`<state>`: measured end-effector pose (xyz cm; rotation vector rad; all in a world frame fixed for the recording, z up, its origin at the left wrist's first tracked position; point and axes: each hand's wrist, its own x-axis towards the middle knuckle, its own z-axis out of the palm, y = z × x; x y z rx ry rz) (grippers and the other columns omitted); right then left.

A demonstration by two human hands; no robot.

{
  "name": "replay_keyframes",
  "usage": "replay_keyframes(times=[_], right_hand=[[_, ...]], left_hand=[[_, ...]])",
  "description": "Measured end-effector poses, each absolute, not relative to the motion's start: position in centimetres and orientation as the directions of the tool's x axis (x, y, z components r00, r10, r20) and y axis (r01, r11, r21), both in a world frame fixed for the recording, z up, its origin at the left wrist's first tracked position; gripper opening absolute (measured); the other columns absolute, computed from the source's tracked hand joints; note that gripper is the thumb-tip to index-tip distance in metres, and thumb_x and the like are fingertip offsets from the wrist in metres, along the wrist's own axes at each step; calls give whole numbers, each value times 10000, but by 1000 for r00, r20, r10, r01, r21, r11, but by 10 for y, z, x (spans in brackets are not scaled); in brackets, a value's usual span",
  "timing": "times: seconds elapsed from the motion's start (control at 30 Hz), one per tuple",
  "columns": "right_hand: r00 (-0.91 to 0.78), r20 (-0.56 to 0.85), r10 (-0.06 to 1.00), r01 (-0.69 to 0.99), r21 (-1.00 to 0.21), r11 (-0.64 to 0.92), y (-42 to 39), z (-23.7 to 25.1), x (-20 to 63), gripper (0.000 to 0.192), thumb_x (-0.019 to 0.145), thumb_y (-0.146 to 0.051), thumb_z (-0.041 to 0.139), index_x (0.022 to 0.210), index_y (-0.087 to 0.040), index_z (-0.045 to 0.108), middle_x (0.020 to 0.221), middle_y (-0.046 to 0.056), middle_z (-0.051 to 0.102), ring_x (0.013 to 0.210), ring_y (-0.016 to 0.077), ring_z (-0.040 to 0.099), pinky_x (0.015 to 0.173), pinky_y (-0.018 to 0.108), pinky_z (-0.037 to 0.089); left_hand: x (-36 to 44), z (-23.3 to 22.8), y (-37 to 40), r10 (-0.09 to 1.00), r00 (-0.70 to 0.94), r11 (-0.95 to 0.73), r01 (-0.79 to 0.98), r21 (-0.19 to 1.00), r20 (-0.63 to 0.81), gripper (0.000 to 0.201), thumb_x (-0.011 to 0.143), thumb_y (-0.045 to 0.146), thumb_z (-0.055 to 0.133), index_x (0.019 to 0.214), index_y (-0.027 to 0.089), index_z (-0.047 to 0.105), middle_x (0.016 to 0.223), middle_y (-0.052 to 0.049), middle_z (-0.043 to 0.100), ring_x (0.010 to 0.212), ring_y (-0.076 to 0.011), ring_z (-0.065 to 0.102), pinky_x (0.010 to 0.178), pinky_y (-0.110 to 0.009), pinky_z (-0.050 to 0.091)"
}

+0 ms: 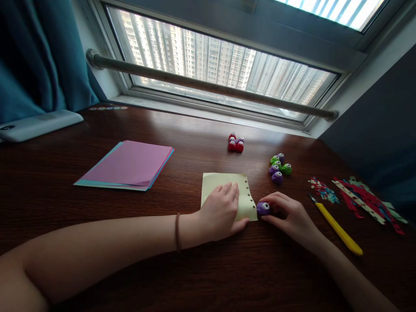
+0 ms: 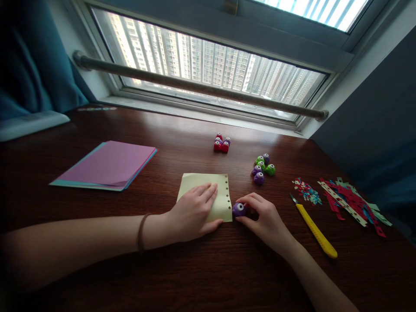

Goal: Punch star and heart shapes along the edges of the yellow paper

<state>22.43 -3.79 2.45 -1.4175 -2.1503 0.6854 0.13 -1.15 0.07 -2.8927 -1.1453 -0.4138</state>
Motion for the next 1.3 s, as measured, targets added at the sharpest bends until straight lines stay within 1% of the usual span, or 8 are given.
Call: replay_keyframes(times=[0.13,0.47,0.93,1.13,1.3], right_hand=[[-331,111,937,685,-655,320,-38,26,223,228,741,-191,655,960,-203,591,897,22,579,750,154,539,654,277,445],[-320,99,942,670,-679,299,-38,25,224,244,743,-188,661,973,-196,579,912,26,573,759,154,535,665,282,437],[-364,104,926,657,-676,334,-39,24,221,289,726,-160,679,995,-194,579,898,13,567,755,138,516,657,264,434],[-375,95,922,666,-665,339,-38,24,221,334,719,-213,703,1023,-188,566,890,16,569,756,143,525,654,272,439],[-374,126,919,666,-653,360,-38,21,222,361,705,-257,721,1023,-189,564,892,20,565,732,142,522,635,270,446]], left_hand=[[1,2,-12,673,699,-733,674,91,242,701,803,543,390,1233,-10,413,1287,-230,439,1171,-335,403,939,-427,360],[1,3,-12,676,700,-731,677,88,231,705,805,548,377,1231,-13,416,1285,-230,438,1163,-334,403,947,-434,350],[1,4,-13,689,688,-718,691,86,227,710,804,561,370,1236,0,418,1289,-218,436,1159,-332,399,963,-440,325],[0,4,-13,710,669,-699,706,111,218,727,800,575,366,1255,9,400,1313,-216,410,1179,-342,376,972,-454,310],[-1,3,-13,727,657,-685,717,134,200,745,798,593,358,1275,21,377,1349,-211,372,1213,-358,338,986,-475,287]])
